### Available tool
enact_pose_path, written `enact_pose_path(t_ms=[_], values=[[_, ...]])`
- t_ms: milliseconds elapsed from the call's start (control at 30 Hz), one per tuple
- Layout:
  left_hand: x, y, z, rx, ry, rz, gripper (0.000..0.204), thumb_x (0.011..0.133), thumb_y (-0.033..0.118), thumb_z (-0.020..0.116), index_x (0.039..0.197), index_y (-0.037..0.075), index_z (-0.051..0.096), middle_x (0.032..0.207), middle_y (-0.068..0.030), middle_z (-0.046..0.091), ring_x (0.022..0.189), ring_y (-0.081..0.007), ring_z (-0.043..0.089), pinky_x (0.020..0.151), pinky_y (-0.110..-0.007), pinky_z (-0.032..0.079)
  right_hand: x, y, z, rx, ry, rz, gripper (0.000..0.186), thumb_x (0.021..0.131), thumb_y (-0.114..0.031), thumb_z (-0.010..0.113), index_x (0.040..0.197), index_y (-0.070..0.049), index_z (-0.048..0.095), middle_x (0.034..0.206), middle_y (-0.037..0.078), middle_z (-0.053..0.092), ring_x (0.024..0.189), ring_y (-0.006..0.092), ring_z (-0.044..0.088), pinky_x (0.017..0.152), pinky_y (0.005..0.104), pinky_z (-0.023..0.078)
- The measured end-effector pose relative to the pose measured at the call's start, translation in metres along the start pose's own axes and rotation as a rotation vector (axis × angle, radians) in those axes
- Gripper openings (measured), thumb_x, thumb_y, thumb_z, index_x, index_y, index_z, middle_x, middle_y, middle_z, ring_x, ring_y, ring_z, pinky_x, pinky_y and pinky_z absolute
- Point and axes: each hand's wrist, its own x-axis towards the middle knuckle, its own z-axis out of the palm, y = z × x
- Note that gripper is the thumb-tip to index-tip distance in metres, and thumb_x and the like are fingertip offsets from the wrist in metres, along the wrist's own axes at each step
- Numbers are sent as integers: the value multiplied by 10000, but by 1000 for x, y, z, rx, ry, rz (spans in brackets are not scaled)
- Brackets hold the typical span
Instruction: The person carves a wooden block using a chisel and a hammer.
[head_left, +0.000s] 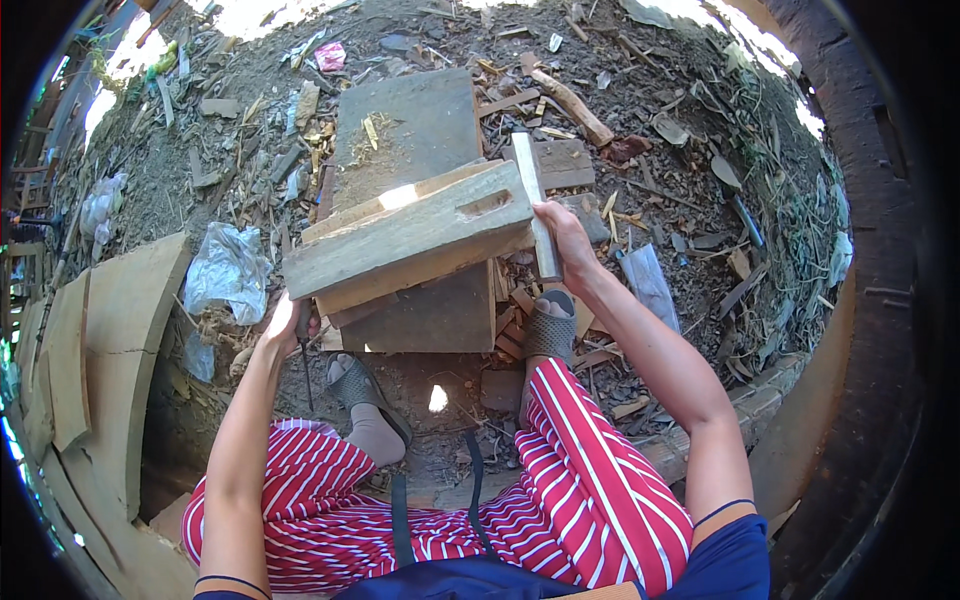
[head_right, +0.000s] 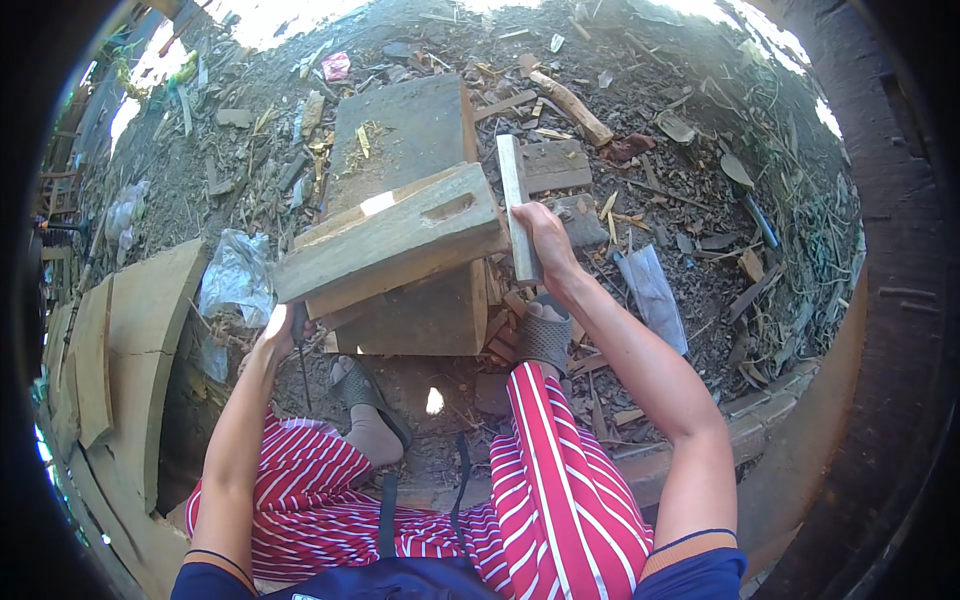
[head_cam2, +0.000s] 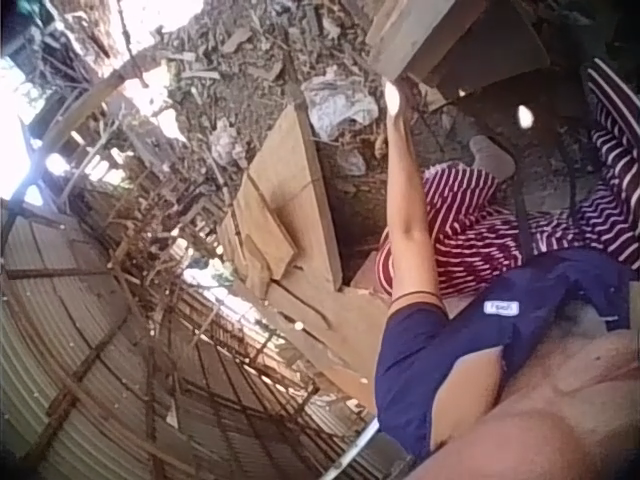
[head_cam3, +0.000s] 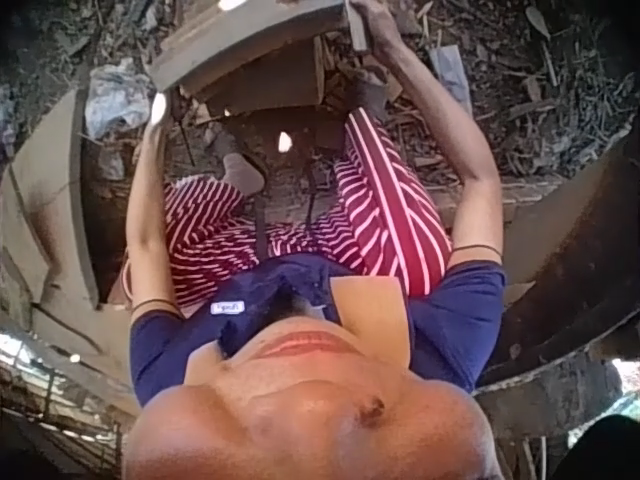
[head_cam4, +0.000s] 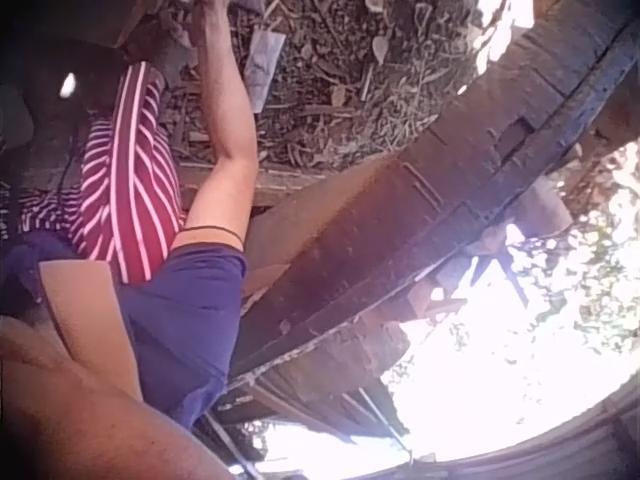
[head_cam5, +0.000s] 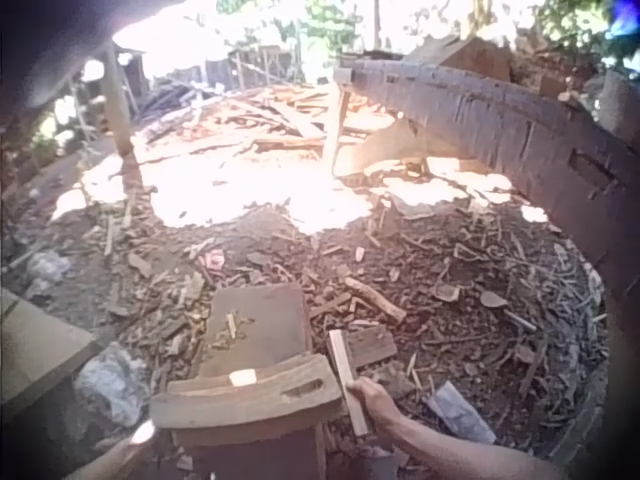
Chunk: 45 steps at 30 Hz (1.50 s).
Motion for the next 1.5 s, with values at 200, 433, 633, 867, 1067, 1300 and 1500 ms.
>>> enact_pose_path(t_ms=[200,433,633,867,1067,1300,1500], values=[[-19,41,12,234,194,244,341,947,307,562,1194,74,520,639,10,467,460,-91,449,400,-245,371,-2,-4,-19,-322,37,-181,415,919,-312,527,1197,-3,510,948,91,580,776,153,599,654,295,510],[-72,149,-8,370,544,783,416,860,114,698,1262,55,610,730,63,554,484,-8,414,419,-189,310,-28,39,-97,-794,251,-272,554,856,-373,629,1225,20,504,1092,217,629,975,292,633,859,392,484],[-147,195,55,366,359,985,361,843,113,729,1193,65,656,939,-18,718,466,20,403,401,-167,281,-60,72,-130,-780,288,-168,608,778,-354,751,1204,20,532,1085,195,649,1012,277,633,878,370,483],[-168,168,69,645,203,1201,319,842,206,732,1139,98,689,950,-51,734,794,-116,671,777,-307,529,-101,-52,-39,-687,183,-426,655,770,-329,759,1244,45,505,1049,169,653,916,234,646,800,341,513],[-209,170,73,786,232,1191,292,872,262,683,1103,84,680,854,-49,685,740,-107,615,682,-290,493,-157,-152,13,-908,98,-519,657,788,-309,707,1284,21,431,942,130,615,715,161,612,593,306,532],[-244,180,53,641,148,1208,302,831,275,694,1050,66,697,903,-106,730,846,-172,690,802,-336,511,-207,-203,57,-1044,6,-491,537,804,-300,726,1191,-4,498,894,89,626,632,135,603,571,282,531],[-217,174,61,851,294,1391,285,829,244,680,1035,47,673,795,-129,680,680,-218,654,673,-370,520,-175,-203,63,-1052,42,-377,473,780,-258,715,1105,54,571,896,123,640,653,176,655,568,308,540]])
